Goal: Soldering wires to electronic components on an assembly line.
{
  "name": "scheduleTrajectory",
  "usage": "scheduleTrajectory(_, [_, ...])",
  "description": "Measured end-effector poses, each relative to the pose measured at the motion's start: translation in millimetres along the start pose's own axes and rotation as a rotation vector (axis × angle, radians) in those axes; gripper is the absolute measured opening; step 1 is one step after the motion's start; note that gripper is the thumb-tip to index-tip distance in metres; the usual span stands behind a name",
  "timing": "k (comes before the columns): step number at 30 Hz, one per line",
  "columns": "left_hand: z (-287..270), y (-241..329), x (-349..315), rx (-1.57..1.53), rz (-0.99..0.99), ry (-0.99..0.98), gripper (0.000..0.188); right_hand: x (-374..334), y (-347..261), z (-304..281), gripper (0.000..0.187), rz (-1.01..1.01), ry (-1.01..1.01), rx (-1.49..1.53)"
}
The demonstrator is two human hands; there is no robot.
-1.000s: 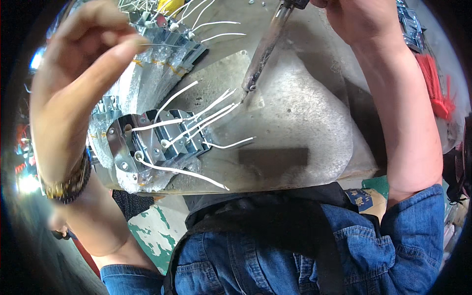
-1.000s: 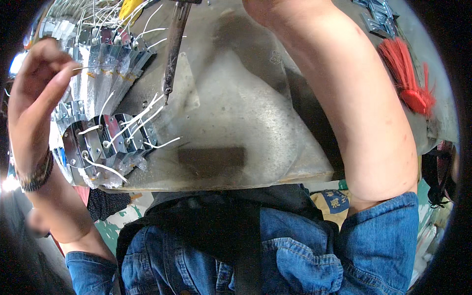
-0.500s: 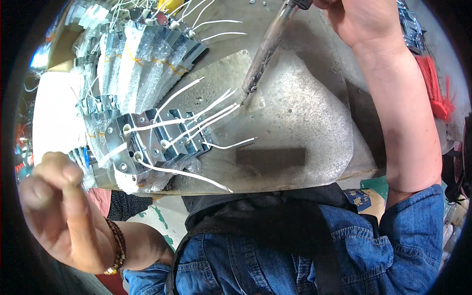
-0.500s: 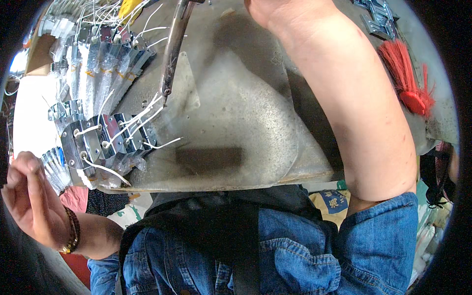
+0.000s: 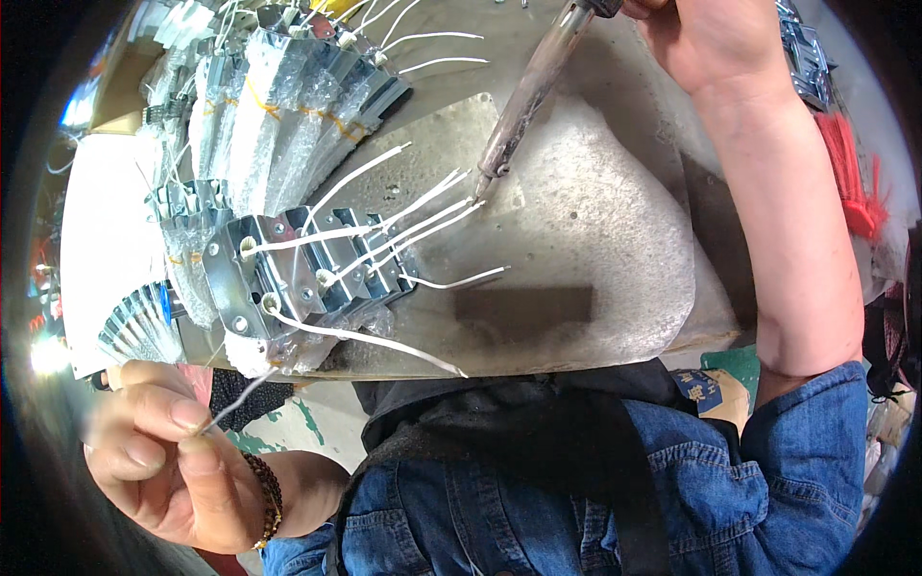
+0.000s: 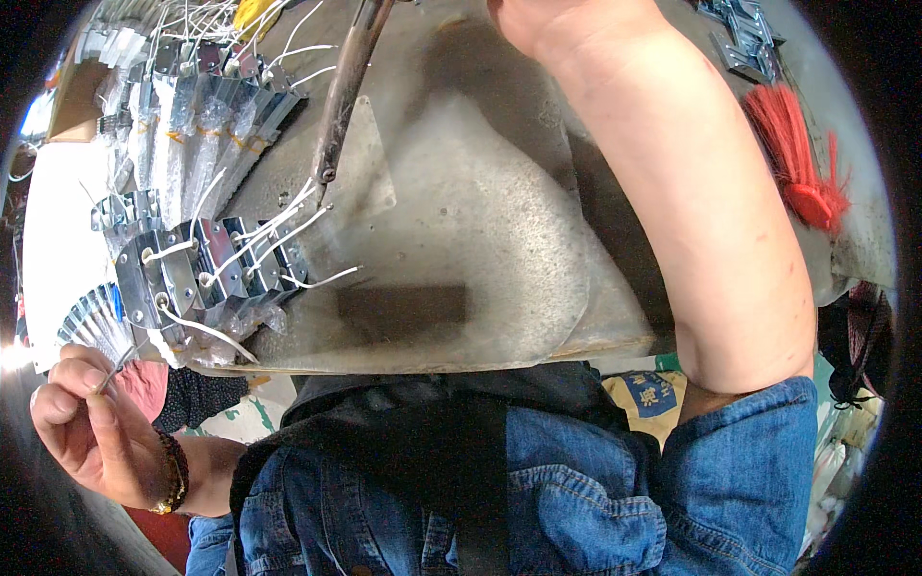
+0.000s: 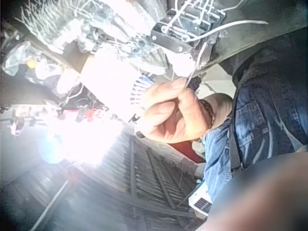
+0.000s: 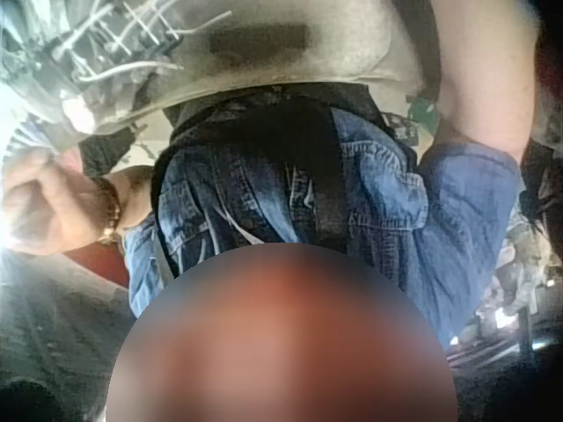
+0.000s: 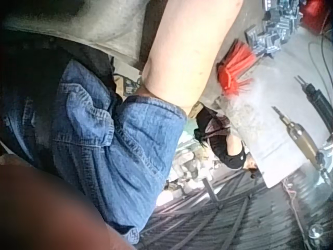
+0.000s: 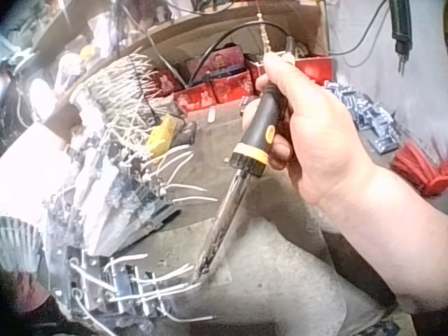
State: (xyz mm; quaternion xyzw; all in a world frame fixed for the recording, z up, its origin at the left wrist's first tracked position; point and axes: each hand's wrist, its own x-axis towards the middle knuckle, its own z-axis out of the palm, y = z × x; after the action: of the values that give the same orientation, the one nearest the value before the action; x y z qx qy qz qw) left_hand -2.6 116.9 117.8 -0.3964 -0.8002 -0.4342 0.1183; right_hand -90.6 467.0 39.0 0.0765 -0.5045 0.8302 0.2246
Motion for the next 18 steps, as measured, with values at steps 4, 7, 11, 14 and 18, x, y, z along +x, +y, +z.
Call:
scheduleTrajectory(4, [6,-1,-1,-0.003,0.003,-0.005,0.020,-3,0,2,0.025,-0.029,-0.018,0.004])
scheduleTrajectory(7, [7,0,1,-0.012,0.021,-0.035,0.022,-2,-6,7,0.026,-0.002,0.071,-0.050])
scheduleTrajectory(11, [17,12,4,-0.053,-0.021,-0.040,0.025,8,-7,1,0.027,-0.023,0.056,0.016])
scheduleTrajectory(14, [48,6,5,0.039,0.001,0.125,0.039,-1,-27,3,0.028,0.020,-0.020,-0.183])
scheduleTrajectory(18, [54,20,10,0.033,-0.023,0.075,0.037,-4,-26,8,0.029,0.089,-0.007,0.200])
